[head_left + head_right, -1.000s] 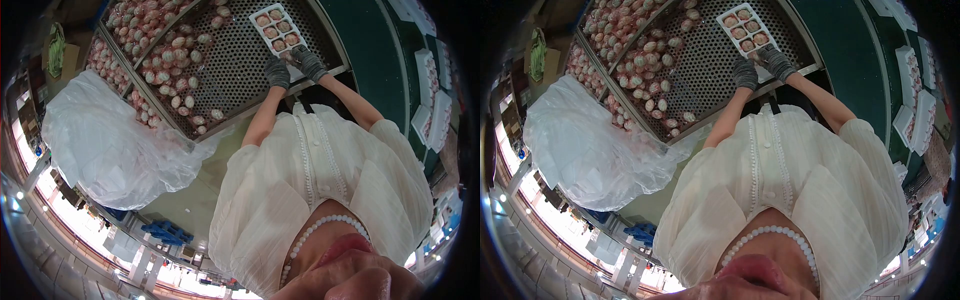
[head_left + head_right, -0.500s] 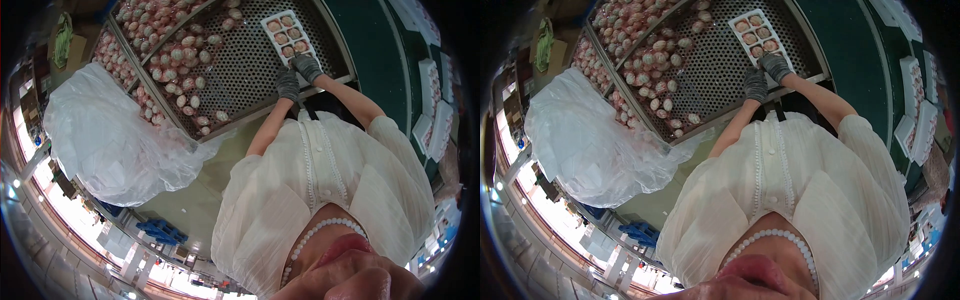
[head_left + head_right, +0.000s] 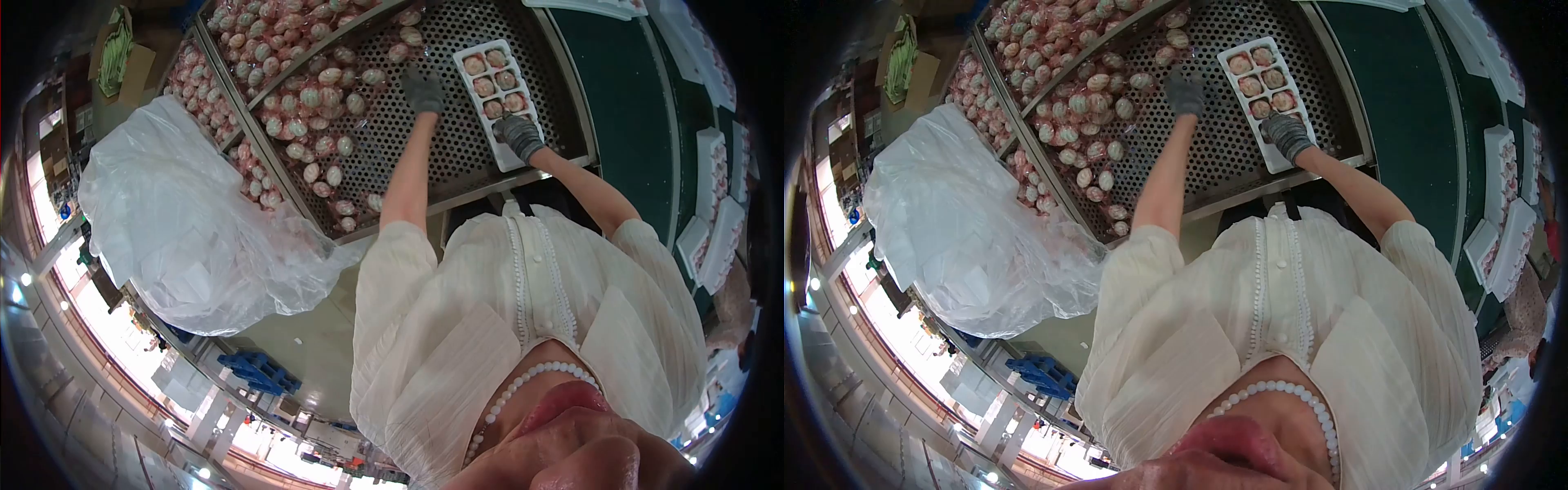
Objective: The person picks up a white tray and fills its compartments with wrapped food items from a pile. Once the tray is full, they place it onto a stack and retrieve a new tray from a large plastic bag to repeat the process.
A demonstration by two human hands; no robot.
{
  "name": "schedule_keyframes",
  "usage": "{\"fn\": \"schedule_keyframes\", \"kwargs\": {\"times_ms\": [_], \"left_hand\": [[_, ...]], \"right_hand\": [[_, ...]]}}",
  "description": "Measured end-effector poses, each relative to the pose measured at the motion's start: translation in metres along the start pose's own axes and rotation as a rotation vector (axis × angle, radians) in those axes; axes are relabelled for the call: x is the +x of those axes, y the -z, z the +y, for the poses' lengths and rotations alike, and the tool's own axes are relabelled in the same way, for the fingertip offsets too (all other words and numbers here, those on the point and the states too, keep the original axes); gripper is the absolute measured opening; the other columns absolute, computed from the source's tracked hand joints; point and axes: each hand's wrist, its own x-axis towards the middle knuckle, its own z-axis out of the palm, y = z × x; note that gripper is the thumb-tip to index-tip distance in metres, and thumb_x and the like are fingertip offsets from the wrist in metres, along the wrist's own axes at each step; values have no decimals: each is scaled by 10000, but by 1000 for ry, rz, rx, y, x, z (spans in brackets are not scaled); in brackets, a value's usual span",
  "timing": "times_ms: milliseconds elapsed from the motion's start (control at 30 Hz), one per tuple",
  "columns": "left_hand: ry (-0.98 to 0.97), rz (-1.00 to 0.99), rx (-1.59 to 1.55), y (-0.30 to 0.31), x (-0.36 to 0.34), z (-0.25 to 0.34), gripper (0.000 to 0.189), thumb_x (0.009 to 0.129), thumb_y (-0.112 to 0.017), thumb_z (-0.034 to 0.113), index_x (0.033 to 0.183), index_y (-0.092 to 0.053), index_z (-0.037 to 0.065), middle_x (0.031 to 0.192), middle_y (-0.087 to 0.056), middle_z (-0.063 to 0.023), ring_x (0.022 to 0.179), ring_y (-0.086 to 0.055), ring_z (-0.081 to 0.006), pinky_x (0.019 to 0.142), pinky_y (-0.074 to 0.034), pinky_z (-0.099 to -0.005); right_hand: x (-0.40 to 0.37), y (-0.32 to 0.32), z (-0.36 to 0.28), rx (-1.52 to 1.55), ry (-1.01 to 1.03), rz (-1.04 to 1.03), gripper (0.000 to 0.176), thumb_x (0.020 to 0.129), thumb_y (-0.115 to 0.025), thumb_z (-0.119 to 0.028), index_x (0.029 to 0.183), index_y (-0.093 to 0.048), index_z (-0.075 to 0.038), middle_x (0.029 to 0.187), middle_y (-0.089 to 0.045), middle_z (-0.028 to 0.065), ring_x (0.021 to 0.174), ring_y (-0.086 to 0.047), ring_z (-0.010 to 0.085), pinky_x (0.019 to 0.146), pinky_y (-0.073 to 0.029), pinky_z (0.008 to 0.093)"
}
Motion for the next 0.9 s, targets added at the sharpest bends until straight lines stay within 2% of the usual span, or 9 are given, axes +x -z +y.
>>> {"fn": "schedule_keyframes", "kwargs": {"times_ms": [233,300,367,433,567,633,700,767,900], "left_hand": [[-4,132,-272,67,121,14,719,687,-508,417,1251,-207,89,1264,-235,-166,1163,-241,-292,950,-233,-371],[4,-162,-97,78,137,28,701,674,-520,396,1242,-233,102,1252,-270,-151,1161,-251,-288,955,-225,-370],[42,-223,-106,81,146,36,600,684,-515,324,1210,-309,120,1229,-313,-150,1157,-265,-276,953,-235,-346],[-29,-107,-55,65,150,32,379,637,-566,323,944,-532,102,1019,-482,-158,980,-441,-300,831,-365,-382],[-156,231,-357,93,99,45,207,710,-523,209,859,-537,66,912,-511,-140,852,-481,-303,717,-398,-376],[-213,237,-454,87,78,38,181,766,-488,194,836,-514,29,827,-506,-109,770,-490,-247,669,-398,-349],[-43,168,-1070,84,48,33,183,794,-476,187,842,-496,11,815,-498,-75,695,-480,-174,613,-411,-312],[53,-113,-1280,72,14,19,155,795,-482,134,905,-489,25,874,-512,-64,663,-482,-128,567,-430,-275],[235,-590,-1886,83,-82,51,178,777,-493,89,943,-487,28,855,-529,-54,687,-516,-144,564,-449,-254]], "right_hand": [[-5,-4,7,140,9,68,87,615,-525,-134,672,-575,-90,719,-563,107,691,-559,249,594,-428,360],[-8,-12,11,228,54,203,68,614,-525,-132,656,-552,-86,721,-546,105,691,-541,248,613,-417,352],[-8,8,11,270,3,81,87,621,-523,-129,691,-557,-92,742,-543,106,713,-533,250,637,-414,347],[-14,15,13,311,-38,-51,110,628,-520,-126,726,-561,-97,763,-540,107,735,-524,251,660,-411,342],[-43,6,22,601,27,329,237,698,-507,-142,927,-534,-89,913,-520,114,870,-483,269,769,-385,328],[-51,-1,34,455,-276,516,280,691,-530,-168,952,-516,-68,959,-512,117,892,-477,275,786,-380,333],[-51,-10,48,497,-328,627,347,669,-568,-192,979,-498,-51,969,-512,126,895,-482,274,796,-378,329],[-56,-3,50,916,-649,404,386,678,-589,-209,1010,-480,-43,974,-510,132,865,-505,219,764,-400,304],[-61,16,28,1384,-274,402,419,707,-598,-244,1054,-459,-55,839,-549,57,739,-517,134,640,-442,254]]}}
